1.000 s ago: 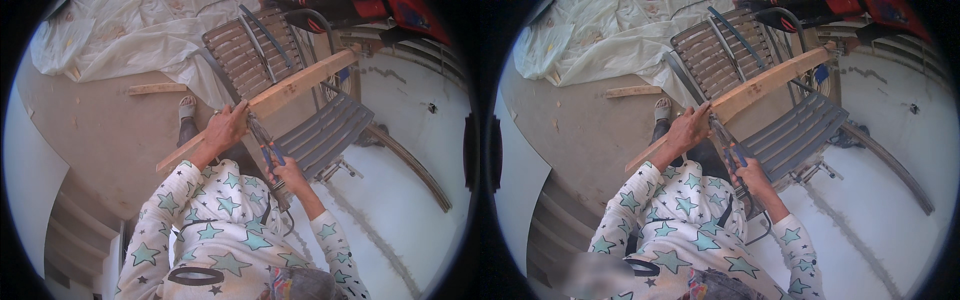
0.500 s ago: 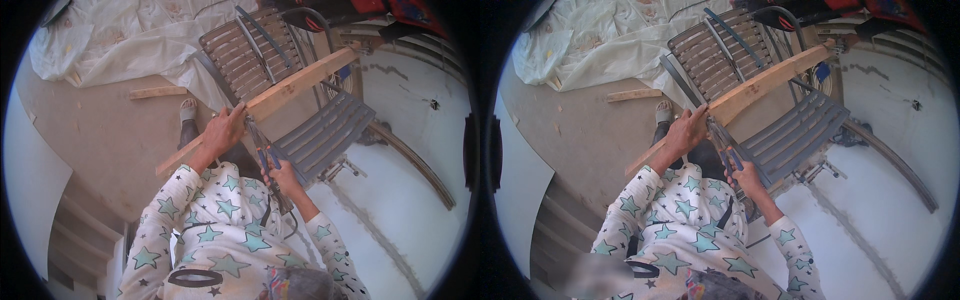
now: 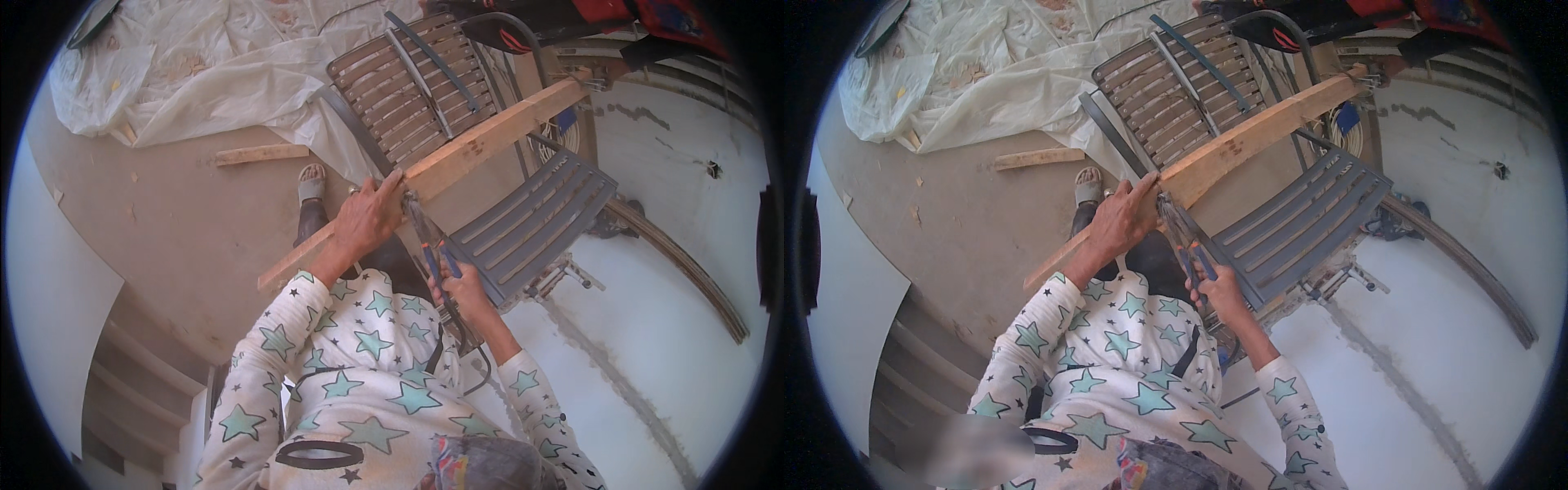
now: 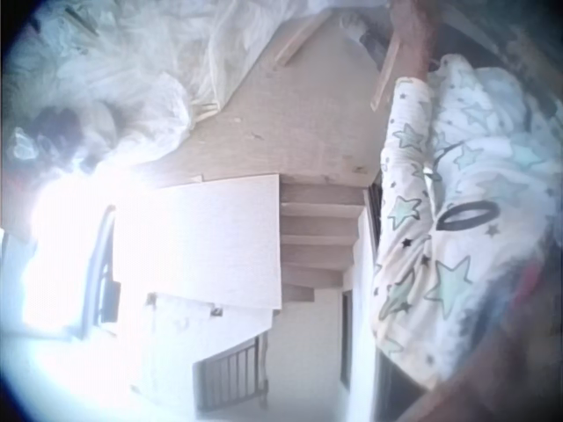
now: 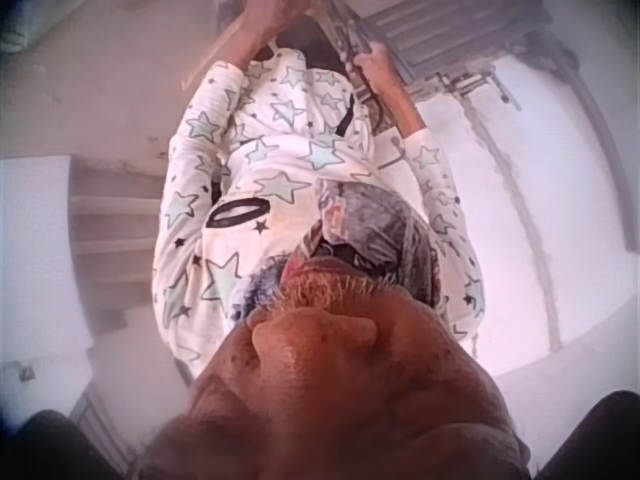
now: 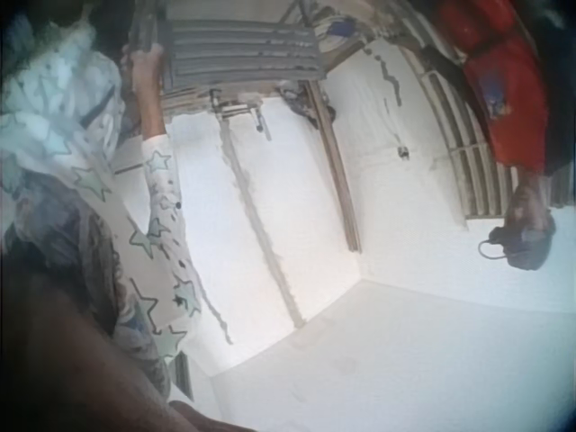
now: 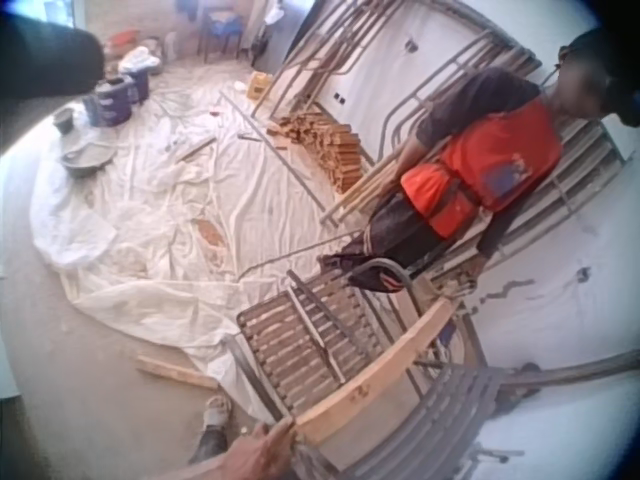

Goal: The person uses pliers to bend and secure metal wire ties around a wooden plank that is clamped to a metal chair frame. They repeatedly adjust the wire and tighten it to fasten the plank to the chair structure.

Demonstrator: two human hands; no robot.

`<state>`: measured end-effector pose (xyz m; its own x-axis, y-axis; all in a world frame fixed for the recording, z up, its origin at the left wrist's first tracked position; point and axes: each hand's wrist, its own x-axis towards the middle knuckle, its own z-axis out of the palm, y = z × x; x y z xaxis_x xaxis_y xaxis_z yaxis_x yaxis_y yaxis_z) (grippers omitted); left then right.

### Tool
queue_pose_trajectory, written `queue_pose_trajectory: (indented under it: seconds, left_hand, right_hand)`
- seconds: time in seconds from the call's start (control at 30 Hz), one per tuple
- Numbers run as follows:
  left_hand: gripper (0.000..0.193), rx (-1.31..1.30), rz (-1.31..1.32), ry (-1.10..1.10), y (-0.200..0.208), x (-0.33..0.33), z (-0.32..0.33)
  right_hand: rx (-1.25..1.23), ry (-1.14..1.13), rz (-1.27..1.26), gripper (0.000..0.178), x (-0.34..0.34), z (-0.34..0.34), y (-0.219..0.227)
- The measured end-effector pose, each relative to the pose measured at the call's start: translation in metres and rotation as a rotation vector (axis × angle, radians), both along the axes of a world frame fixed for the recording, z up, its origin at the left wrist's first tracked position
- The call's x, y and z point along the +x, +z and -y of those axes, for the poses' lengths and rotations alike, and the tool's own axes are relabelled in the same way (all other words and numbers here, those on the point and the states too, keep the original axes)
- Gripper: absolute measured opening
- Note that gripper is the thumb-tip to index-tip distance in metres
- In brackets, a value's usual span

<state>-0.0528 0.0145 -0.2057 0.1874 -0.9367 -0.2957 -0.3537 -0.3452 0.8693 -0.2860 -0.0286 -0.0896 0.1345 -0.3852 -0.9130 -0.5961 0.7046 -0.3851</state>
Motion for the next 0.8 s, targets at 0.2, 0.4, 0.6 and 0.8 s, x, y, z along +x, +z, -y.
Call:
queue_pose_trajectory:
  seconds: [0.2, 0.4, 0.6, 0.8]
  left_hand:
    - [0.090, 0.028, 0.026, -0.018, -0.001, 0.002, 0.000]
    - [0.100, -0.323, 0.259, -0.013, 0.043, -0.007, -0.011]
    - [0.086, -0.593, 0.338, -0.127, 0.064, -0.045, 0.008]
    - [0.070, -0.698, 0.342, -0.268, 0.059, -0.060, 0.035]
  right_hand:
    - [0.129, -0.005, 0.001, 0.045, 0.017, 0.027, 0.031]
    - [0.385, -0.045, 0.074, 0.038, 0.018, 0.062, 0.049]
    - [0.621, -0.190, 0.245, 0.035, 0.009, 0.092, 0.051]
    - [0.710, -0.318, 0.361, 0.041, -0.007, 0.087, 0.040]
